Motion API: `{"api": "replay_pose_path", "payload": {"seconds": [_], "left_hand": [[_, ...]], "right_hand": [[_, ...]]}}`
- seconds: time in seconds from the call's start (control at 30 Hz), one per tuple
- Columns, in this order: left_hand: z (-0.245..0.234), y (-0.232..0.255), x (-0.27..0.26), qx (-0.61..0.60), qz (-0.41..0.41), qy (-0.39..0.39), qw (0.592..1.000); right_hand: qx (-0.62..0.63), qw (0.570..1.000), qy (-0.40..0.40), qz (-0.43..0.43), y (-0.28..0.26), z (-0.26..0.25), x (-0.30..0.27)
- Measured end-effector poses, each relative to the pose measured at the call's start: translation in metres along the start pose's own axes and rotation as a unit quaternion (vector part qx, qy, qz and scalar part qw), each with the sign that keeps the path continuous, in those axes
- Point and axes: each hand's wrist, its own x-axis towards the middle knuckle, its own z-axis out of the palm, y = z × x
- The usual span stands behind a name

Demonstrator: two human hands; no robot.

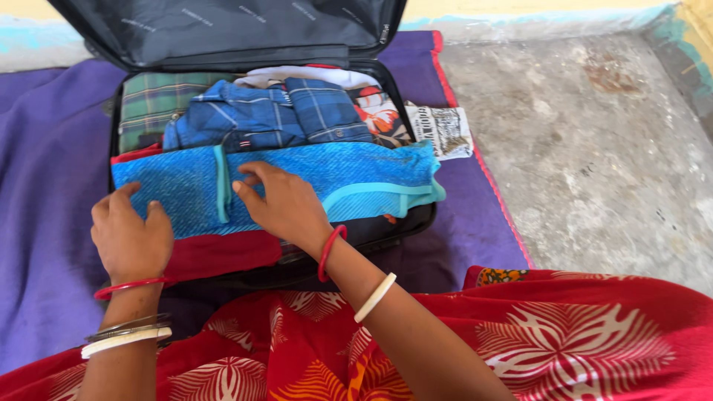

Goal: The person packs a suitcase by folding and placing shirts and other items of clothing into it, rearranging them to fit.

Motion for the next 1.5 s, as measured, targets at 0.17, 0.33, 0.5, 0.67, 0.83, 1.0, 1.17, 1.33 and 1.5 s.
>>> {"api": "replay_pose_path", "payload": {"seconds": [0.17, 0.33, 0.5, 0.67, 0.83, 1.0, 1.17, 1.33, 1.5], "left_hand": [[0.001, -0.032, 0.003, 0.0, -0.105, -0.059, 0.993], [-0.015, -0.04, 0.012, -0.021, -0.206, -0.125, 0.97], [-0.026, -0.029, 0.015, -0.041, -0.244, -0.146, 0.958], [-0.031, -0.018, 0.017, -0.142, -0.276, -0.166, 0.936], [-0.029, -0.013, 0.019, -0.271, -0.22, -0.123, 0.929], [-0.039, 0.01, 0.024, -0.4, -0.193, -0.095, 0.891], [-0.043, 0.063, 0.019, -0.446, -0.163, -0.058, 0.878], [-0.035, 0.117, 0.003, -0.442, -0.077, -0.032, 0.893], [-0.023, 0.164, -0.017, -0.403, -0.005, 0.012, 0.915]], "right_hand": [[-0.055, 0.991, -0.049, 0.116, -0.013, 0.027, 0.017], [-0.021, 0.988, -0.03, 0.152, -0.017, 0.044, 0.017], [-0.03, 0.992, -0.035, 0.118, -0.01, 0.037, 0.013], [-0.071, 0.99, -0.047, 0.109, -0.019, 0.027, 0.008], [-0.112, 0.985, -0.063, 0.114, -0.026, 0.022, 0.003], [-0.063, 0.984, 0.102, -0.133, -0.017, 0.023, -0.004], [0.148, 0.989, -0.022, 0.011, -0.005, 0.04, 0.007], [0.357, 0.93, -0.031, 0.08, -0.006, 0.006, 0.015], [0.271, 0.946, -0.099, 0.151, -0.017, -0.048, 0.018]]}}
